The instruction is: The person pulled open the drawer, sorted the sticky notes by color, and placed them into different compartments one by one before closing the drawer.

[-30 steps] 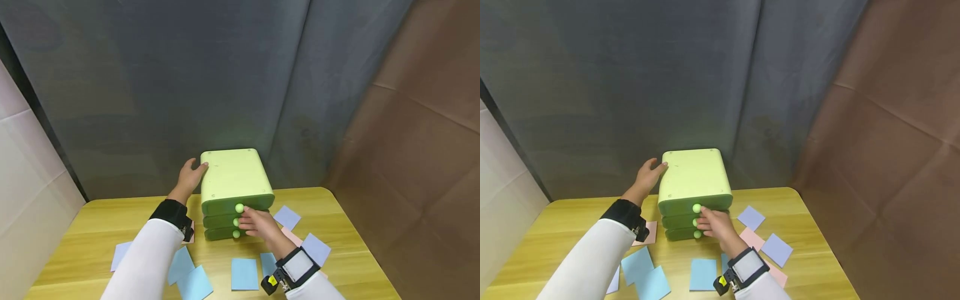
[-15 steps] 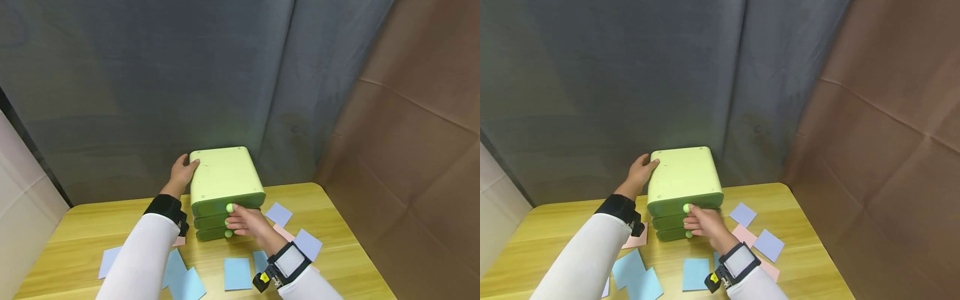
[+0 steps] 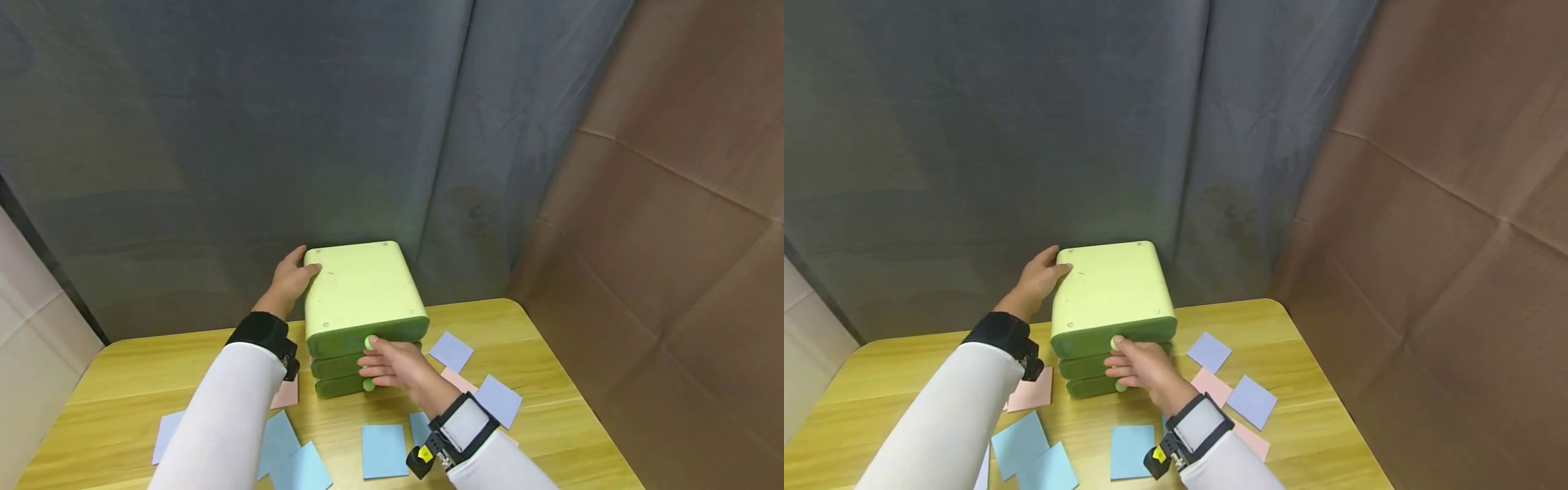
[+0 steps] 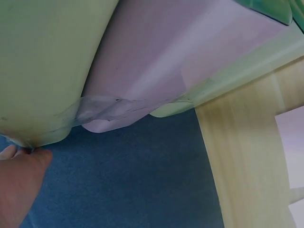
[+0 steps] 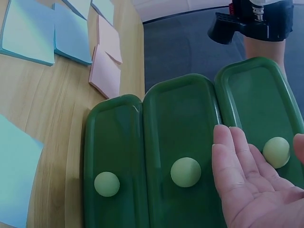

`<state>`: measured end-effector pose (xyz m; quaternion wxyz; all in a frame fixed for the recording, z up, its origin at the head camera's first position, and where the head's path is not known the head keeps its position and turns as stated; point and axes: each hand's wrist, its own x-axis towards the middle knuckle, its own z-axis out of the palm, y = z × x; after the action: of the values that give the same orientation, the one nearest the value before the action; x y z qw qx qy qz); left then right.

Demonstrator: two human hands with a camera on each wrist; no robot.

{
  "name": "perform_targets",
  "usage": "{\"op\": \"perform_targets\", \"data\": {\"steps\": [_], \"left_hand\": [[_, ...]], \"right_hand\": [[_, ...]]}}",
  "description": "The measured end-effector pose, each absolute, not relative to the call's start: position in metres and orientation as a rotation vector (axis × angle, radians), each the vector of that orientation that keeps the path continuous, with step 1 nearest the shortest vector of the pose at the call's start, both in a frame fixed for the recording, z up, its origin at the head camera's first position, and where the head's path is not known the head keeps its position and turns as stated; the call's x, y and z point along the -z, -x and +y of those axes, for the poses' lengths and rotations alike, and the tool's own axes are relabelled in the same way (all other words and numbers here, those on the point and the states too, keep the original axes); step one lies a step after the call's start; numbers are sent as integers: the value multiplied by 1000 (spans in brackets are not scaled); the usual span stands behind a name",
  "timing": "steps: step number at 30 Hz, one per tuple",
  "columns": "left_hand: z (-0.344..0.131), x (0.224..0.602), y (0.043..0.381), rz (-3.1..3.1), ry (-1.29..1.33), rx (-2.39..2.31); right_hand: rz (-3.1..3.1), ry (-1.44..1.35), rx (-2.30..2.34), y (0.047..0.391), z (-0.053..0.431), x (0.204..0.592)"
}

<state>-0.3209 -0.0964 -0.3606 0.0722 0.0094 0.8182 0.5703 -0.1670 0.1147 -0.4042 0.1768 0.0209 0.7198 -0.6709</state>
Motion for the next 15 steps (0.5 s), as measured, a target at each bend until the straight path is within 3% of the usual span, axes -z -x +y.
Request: {"op": "perform_targets", "data": {"steps": [15], "left_hand": [[-94, 361, 319, 2486, -70, -1665]], "right_hand": [[2022, -81, 1941, 168, 117, 404]]}}
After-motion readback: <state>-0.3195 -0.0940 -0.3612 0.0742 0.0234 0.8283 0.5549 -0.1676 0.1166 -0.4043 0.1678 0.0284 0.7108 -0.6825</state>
